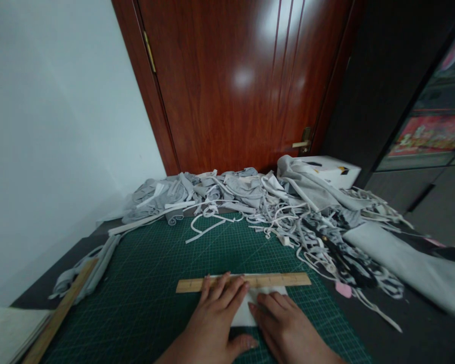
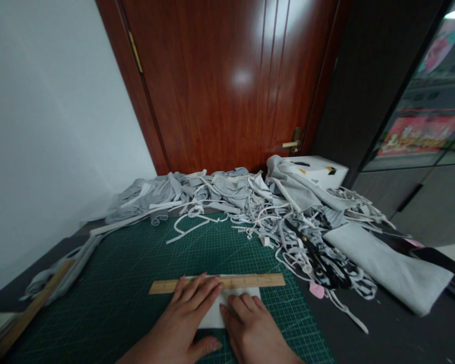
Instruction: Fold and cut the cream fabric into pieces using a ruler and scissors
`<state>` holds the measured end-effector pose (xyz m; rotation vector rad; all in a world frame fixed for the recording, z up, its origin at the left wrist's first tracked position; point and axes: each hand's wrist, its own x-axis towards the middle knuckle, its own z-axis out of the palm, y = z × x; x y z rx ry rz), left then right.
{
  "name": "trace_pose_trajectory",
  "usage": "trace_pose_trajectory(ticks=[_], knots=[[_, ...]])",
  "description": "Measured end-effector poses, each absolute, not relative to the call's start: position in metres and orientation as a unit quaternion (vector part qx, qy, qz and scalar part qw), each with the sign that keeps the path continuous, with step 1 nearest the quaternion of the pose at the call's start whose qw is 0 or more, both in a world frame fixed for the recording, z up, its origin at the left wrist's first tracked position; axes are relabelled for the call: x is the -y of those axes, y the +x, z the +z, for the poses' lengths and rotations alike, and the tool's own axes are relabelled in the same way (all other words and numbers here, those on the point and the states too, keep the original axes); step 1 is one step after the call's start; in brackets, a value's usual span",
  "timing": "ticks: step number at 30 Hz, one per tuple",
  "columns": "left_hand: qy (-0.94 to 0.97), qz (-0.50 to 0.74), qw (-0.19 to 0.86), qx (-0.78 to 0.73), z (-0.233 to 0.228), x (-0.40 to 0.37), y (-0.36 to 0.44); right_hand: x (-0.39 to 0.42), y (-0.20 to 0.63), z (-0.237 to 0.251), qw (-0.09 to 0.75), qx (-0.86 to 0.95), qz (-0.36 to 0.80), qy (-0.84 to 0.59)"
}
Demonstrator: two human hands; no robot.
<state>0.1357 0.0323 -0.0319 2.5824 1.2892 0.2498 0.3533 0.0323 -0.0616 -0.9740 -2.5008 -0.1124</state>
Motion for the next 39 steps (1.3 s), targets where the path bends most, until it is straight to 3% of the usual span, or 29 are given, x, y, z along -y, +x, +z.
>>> trace_pose_trajectory(ticks=[7,14,19,22,25,32,39], knots=[[0.888,0.072,0.124,-0.436,-0.027,-0.033,0.131,-0.026,0.357,-0.047,0.226,0.9,0.071,-0.365],[0.903,0.106,0.093,-0.406,0.005,-0.01,0.141,-0.044,0.375,-0.046,0.343,0.844,0.076,-0.406],[0.884,0.204,0.077,-0.413,0.015,-0.011,0.143,-0.063,0.376,-0.055,0.303,0.851,0.073,-0.423],[0.841,0.257,0.134,-0.457,0.014,-0.041,0.132,-0.065,0.375,-0.058,0.289,0.857,0.11,-0.412],[0.853,0.2,0.196,-0.441,0.007,-0.073,0.127,-0.064,0.375,-0.062,0.301,0.848,0.15,-0.41],[0.87,0.108,0.149,-0.457,-0.016,-0.111,0.146,-0.06,0.377,-0.068,0.325,0.838,0.162,-0.406],[0.876,0.073,0.138,-0.457,-0.019,-0.107,0.148,-0.055,0.381,-0.055,0.318,0.809,0.264,-0.417]])
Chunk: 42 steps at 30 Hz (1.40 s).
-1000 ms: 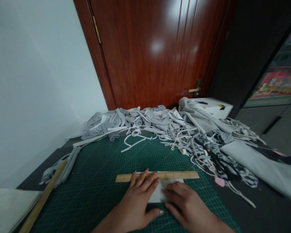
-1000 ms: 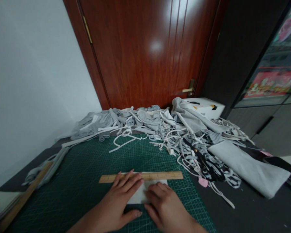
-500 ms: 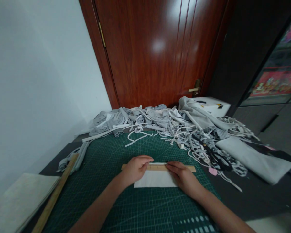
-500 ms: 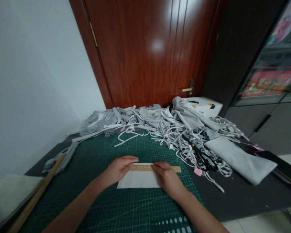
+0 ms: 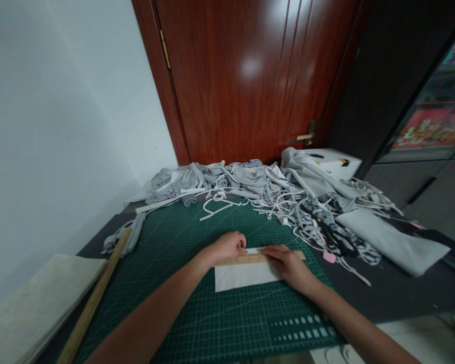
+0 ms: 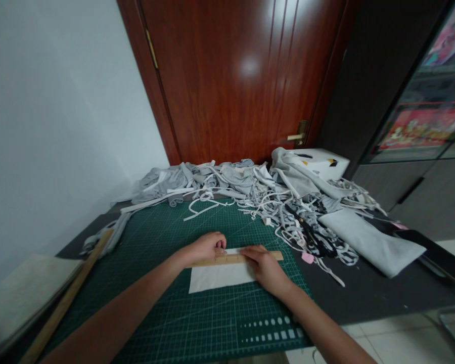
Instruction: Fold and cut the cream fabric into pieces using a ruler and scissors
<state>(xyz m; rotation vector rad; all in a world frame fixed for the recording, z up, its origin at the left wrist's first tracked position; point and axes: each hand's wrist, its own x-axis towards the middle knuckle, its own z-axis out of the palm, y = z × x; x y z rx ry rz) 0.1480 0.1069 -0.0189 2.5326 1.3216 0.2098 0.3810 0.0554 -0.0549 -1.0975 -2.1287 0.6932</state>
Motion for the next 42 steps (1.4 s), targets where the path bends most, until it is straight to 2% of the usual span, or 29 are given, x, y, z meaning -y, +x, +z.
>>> trace_pose_trajectory(ticks=[8,17,24,31,42], knots=[[0.904,0.083,0.018,-0.419,-0.028,-0.079,0.145,-0.025,0.393,-0.062,0.322,0.809,0.283,-0.402],[0.936,0.042,-0.059,-0.345,-0.027,-0.085,0.142,-0.017,0.396,-0.058,0.324,0.83,0.254,-0.378],[0.934,0.01,-0.16,-0.318,-0.029,-0.083,0.141,-0.014,0.399,-0.054,0.324,0.835,0.253,-0.364],[0.939,0.002,-0.173,-0.298,-0.027,-0.081,0.141,-0.015,0.399,-0.055,0.358,0.826,0.256,-0.353],[0.945,-0.003,-0.116,-0.304,-0.022,-0.08,0.143,-0.014,0.4,-0.054,0.351,0.827,0.253,-0.359]])
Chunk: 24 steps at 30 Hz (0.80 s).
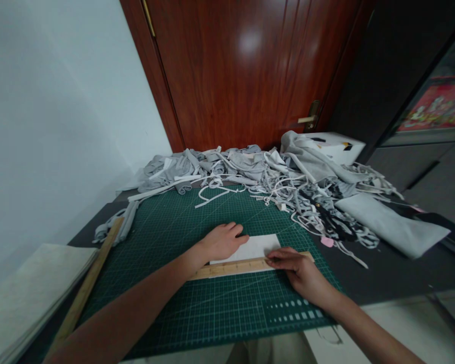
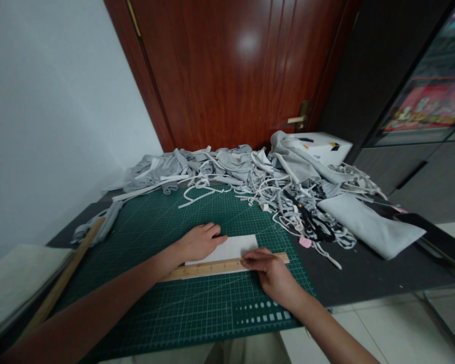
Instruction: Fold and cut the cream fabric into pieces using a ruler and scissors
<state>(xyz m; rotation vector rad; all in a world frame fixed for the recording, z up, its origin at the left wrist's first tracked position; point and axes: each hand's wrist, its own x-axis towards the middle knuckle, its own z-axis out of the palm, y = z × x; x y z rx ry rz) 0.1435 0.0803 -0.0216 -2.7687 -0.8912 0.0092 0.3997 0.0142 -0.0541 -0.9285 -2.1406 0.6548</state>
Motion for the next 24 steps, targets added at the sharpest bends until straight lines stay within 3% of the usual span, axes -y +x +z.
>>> trace_pose_trajectory(ticks=[11,15,18,24], knots=[[-0.945,0.001,0.107,0.309,-0.015,-0.073,0.149,-0.017,0.4,-0.056,0.358,0.823,0.261,-0.356],[-0.932,-0.113,-0.029,0.343,-0.015,-0.054,0.15,-0.017,0.401,-0.056,0.348,0.823,0.271,-0.357],[-0.929,-0.12,-0.143,0.319,-0.019,-0.043,0.143,-0.018,0.402,-0.053,0.34,0.828,0.265,-0.358],[-0.931,-0.068,-0.173,0.315,-0.023,-0.04,0.129,-0.024,0.413,-0.045,0.294,0.827,0.299,-0.374]])
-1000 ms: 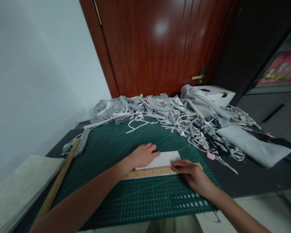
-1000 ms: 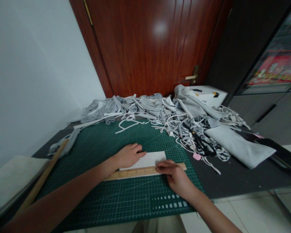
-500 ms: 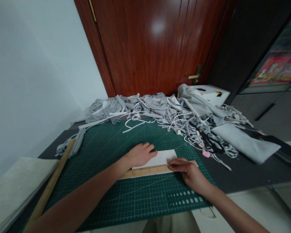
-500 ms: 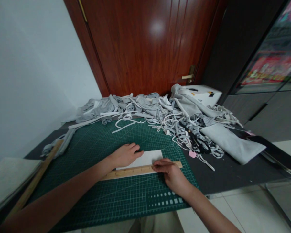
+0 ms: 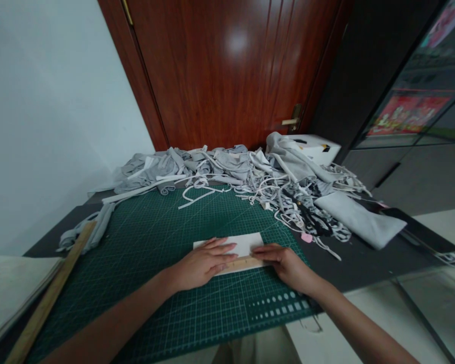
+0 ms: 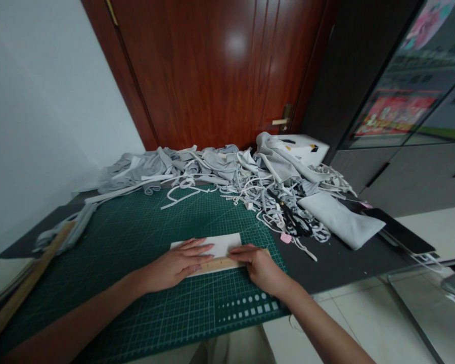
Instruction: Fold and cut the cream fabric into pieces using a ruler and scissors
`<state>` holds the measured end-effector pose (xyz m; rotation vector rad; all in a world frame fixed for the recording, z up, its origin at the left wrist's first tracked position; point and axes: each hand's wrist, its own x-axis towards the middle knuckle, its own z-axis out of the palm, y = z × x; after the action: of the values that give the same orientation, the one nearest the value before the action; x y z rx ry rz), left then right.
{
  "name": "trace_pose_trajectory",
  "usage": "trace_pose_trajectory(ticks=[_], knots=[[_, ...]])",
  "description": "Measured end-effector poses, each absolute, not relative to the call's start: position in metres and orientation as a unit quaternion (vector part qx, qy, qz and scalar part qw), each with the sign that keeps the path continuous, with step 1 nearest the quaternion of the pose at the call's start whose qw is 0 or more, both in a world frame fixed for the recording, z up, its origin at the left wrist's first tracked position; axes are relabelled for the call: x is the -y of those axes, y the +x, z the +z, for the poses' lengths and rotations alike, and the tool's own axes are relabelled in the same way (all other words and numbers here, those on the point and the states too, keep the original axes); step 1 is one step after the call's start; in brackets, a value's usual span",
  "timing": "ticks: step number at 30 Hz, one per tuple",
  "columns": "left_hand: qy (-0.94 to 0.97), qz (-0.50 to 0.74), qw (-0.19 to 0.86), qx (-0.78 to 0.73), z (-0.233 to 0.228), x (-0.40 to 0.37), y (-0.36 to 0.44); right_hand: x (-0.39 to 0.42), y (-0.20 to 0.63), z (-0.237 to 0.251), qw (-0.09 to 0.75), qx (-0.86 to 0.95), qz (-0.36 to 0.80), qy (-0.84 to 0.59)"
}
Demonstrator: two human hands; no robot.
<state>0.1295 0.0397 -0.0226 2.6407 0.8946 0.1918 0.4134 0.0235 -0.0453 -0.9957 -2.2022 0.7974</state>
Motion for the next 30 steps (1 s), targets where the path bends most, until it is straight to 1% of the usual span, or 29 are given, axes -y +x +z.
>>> trace_pose_trajectory(ticks=[4,8,16,20,22,24,27,30], knots=[[0.932,0.061,0.172,-0.313,-0.023,-0.042,0.129,-0.02,0.424,-0.048,0.313,0.801,0.277,-0.428],[0.935,0.058,0.168,-0.308,-0.025,-0.042,0.128,-0.013,0.427,-0.055,0.337,0.785,0.272,-0.442],[0.931,0.067,0.183,-0.309,-0.026,-0.042,0.129,-0.011,0.426,-0.057,0.34,0.788,0.254,-0.446],[0.92,0.093,0.205,-0.321,-0.028,-0.044,0.126,-0.009,0.427,-0.058,0.334,0.8,0.231,-0.442],[0.906,0.112,0.199,-0.358,-0.025,-0.048,0.12,-0.008,0.428,-0.061,0.331,0.802,0.22,-0.446],[0.881,0.115,0.163,-0.428,-0.02,-0.053,0.113,-0.008,0.429,-0.065,0.337,0.801,0.21,-0.448],[0.835,0.063,0.141,-0.527,-0.011,-0.063,0.106,-0.011,0.429,-0.069,0.344,0.803,0.203,-0.443],[0.821,0.013,0.164,-0.547,-0.008,-0.075,0.106,-0.015,0.427,-0.069,0.34,0.802,0.214,-0.442]])
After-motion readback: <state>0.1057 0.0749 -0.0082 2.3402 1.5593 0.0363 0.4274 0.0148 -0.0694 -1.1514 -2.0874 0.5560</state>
